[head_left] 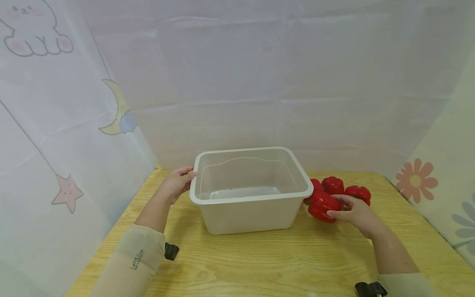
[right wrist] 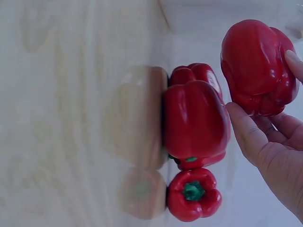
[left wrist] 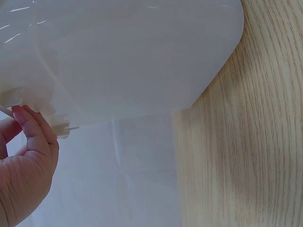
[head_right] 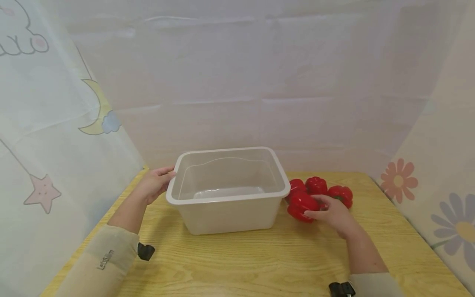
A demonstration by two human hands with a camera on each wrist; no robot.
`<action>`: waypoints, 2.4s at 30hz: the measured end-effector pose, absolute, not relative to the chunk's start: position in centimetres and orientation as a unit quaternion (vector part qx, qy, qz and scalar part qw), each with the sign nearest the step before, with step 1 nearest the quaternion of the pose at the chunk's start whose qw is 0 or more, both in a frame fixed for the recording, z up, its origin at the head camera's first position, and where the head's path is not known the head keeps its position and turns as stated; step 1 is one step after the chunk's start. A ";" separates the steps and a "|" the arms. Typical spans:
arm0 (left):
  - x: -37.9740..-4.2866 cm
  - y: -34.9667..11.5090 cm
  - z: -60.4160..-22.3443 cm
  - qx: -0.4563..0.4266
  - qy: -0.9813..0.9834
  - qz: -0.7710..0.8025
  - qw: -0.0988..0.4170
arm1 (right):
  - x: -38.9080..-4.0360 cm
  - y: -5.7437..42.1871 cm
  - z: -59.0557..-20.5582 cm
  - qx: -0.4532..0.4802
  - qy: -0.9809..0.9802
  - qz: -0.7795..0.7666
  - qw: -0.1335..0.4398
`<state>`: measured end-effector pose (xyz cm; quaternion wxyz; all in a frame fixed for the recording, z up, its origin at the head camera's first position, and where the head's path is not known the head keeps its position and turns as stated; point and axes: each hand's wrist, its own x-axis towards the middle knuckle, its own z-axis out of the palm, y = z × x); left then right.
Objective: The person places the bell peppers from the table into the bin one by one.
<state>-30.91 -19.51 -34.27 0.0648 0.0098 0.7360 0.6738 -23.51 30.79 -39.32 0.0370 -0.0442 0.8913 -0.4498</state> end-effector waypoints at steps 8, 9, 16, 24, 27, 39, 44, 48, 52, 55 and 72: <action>-30.9 -19.5 -34.2 0.011 0.736 0.674 0.067 | -23.7 31.5 -38.1 -0.054 0.897 -0.438 0.028; -30.9 -19.5 -34.2 0.011 0.735 0.674 0.068 | -23.7 31.6 -37.9 -0.056 0.897 -0.437 0.026; -30.9 -19.5 -34.2 0.010 0.733 0.677 0.070 | -23.8 31.9 -36.6 -0.054 0.896 -0.440 0.025; -30.8 -19.5 -34.0 0.003 0.734 0.675 0.069 | -24.0 31.9 -35.0 -0.031 0.890 -0.453 0.027; -30.8 -19.5 -34.0 0.005 0.736 0.673 0.069 | -24.0 31.8 -34.4 -0.026 0.894 -0.447 0.021; -30.7 -19.5 -34.0 0.010 0.737 0.672 0.072 | -24.3 31.7 -32.2 -0.030 0.898 -0.439 -0.012; -30.7 -19.5 -34.0 0.014 0.734 0.676 0.069 | -24.5 31.3 -31.0 -0.030 0.905 -0.425 -0.020; -30.6 -19.4 -34.0 0.016 0.731 0.678 0.068 | -24.6 30.7 -30.1 -0.025 0.915 -0.401 -0.025; -30.6 -19.5 -34.0 0.017 0.732 0.678 0.069 | -24.7 29.9 -29.3 -0.026 0.924 -0.380 -0.029; -30.6 -19.5 -34.0 0.018 0.732 0.678 0.070 | -24.8 29.3 -28.8 -0.035 0.926 -0.374 -0.032; -30.8 -19.7 -34.1 0.013 0.737 0.672 0.068 | -25.5 24.7 -27.3 -0.063 0.925 -0.374 -0.009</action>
